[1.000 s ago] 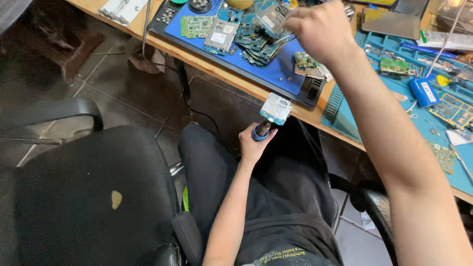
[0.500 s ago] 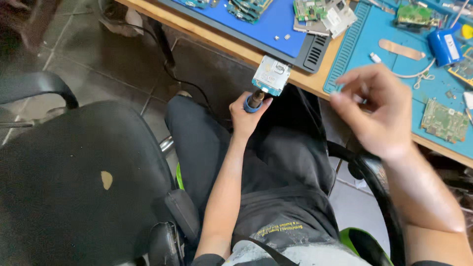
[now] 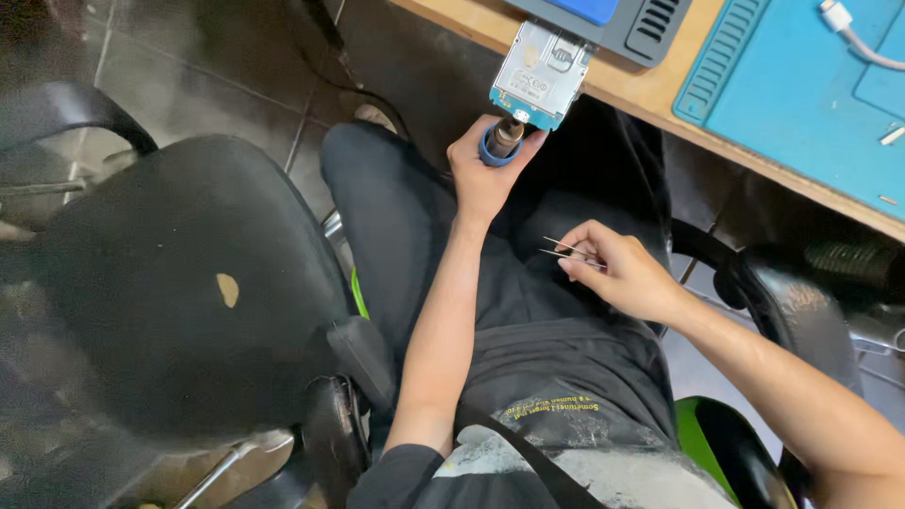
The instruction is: The person uses a hot air gun and tweezers to remove a component from a small circuit board, then places the removed component on the workbench. They continue to apply heat to the board and use tweezers to adjust or remove additional small parts.
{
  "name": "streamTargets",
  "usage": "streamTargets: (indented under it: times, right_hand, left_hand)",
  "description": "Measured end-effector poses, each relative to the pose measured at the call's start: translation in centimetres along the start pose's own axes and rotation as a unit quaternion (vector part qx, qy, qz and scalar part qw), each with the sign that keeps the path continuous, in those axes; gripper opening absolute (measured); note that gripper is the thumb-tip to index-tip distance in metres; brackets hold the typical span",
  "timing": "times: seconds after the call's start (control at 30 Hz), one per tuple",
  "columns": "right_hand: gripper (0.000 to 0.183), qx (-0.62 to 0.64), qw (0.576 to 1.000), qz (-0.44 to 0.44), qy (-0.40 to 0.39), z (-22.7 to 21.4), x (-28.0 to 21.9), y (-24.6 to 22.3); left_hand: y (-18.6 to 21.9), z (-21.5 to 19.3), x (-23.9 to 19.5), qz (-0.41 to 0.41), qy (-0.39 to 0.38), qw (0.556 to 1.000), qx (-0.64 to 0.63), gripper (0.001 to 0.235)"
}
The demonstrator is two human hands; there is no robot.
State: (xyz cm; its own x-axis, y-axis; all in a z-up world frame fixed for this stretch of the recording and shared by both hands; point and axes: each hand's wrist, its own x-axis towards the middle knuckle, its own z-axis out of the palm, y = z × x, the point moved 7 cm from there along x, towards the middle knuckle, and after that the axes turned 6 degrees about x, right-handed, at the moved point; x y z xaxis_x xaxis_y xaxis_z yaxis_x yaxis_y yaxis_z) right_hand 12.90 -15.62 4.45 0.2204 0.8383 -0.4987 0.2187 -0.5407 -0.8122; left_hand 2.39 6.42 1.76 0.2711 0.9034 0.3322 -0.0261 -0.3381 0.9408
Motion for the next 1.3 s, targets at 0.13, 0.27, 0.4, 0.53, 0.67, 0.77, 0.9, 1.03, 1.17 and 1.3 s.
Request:
streamTargets:
  times: [0.13, 0.27, 0.4, 0.53, 0.67, 0.77, 0.9, 1.03, 1.17, 1.3]
  right_hand:
    - [0.022, -0.019, 0.999, 0.012, -0.043, 0.7, 0.6, 0.3]
    - [0.015, -0.192, 0.978, -0.015, -0.075, 2.0, 1.5, 2.4]
    - [0.021, -0.298, 0.95, -0.063, -0.071, 3.0, 1.8, 2.2]
    - [0.024, -0.306, 0.947, -0.075, -0.068, 3.2, 2.2, 2.6]
    - [0.024, -0.29, 0.952, -0.054, -0.077, 3.1, 2.6, 3.1]
    - [0.026, -0.284, 0.955, -0.041, -0.077, 2.8, 2.7, 2.4]
    - [0.031, -0.271, 0.96, -0.029, -0.07, 2.9, 3.1, 2.6]
    - [0.03, -0.262, 0.962, -0.025, -0.077, 2.9, 3.3, 2.8]
    - [0.03, -0.26, 0.963, -0.02, -0.075, 2.8, 3.3, 2.7]
    - [0.031, -0.259, 0.963, -0.014, -0.08, 2.8, 3.3, 3.3]
  left_hand:
    - [0.5, 0.0, 0.1, 0.002, -0.003, 1.0, -0.004, 0.031]
    - [1.2, -0.3, 0.4, 0.012, -0.008, 1.0, -0.004, 0.03]
    - [1.6, -0.2, 0.5, 0.018, -0.01, 1.0, -0.007, 0.03]
    - [1.8, -0.2, 0.6, 0.026, -0.004, 1.0, -0.007, 0.031]
    - [1.4, -0.2, 0.6, 0.009, -0.008, 1.0, -0.021, 0.03]
    - [1.8, -0.2, 0.7, 0.005, -0.006, 1.0, -0.024, 0.03]
    - [1.3, -0.2, 0.6, 0.002, -0.006, 1.0, -0.024, 0.03]
    - [0.7, -0.1, 0.3, 0.006, -0.002, 1.0, -0.021, 0.03]
    - [0.9, 0.3, 0.1, 0.012, -0.008, 1.0, -0.011, 0.031]
    - [0.3, -0.1, 0.1, 0.021, -0.006, 1.0, -0.016, 0.031]
